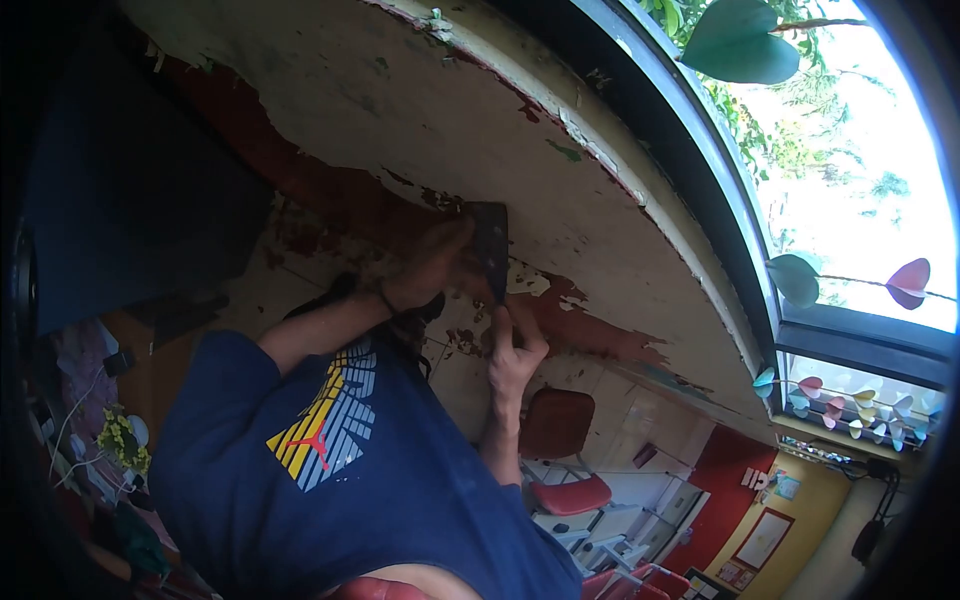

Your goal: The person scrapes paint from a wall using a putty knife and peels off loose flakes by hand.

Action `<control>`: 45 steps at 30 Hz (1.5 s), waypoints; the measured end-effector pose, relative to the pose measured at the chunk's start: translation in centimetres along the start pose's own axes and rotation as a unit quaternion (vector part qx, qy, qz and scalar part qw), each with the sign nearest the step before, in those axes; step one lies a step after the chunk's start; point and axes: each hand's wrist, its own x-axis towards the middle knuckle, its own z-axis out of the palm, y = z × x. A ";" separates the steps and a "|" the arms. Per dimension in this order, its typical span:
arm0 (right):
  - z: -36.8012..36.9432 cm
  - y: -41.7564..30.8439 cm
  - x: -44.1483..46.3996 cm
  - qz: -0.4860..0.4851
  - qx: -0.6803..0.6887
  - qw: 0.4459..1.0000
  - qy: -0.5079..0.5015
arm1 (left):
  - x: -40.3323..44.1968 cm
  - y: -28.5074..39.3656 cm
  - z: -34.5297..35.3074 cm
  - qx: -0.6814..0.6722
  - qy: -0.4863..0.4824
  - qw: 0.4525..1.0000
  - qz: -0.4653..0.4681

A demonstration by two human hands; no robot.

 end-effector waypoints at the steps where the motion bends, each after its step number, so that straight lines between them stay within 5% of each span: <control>1: 0.1 -0.1 0.1 0.003 0.006 1.000 -0.007 | 0.1 0.2 -0.1 0.018 -0.006 1.000 0.005; 5: -0.3 1.0 0.1 -0.072 -0.043 0.996 -0.006 | -0.6 0.6 0.8 -0.007 0.019 1.000 0.007; 7: -0.4 0.5 0.4 -0.003 -0.008 1.000 -0.003 | -0.4 0.1 1.0 0.007 0.038 0.999 0.033; 22: -0.4 -0.8 0.8 0.024 0.000 1.000 -0.013 | -0.7 0.3 0.8 0.018 0.036 0.999 -0.008; 35: -1.5 2.6 0.6 -0.052 -0.052 0.997 -0.011 | -0.4 -0.6 0.4 -0.001 0.053 0.999 -0.002; 39: -1.2 0.0 1.0 0.032 0.016 0.999 -0.007 | -0.4 0.3 1.0 0.021 0.042 0.999 0.016; 45: -1.3 0.8 0.7 -0.052 -0.069 0.996 -0.002 | -0.9 0.6 1.3 0.027 0.043 0.999 -0.005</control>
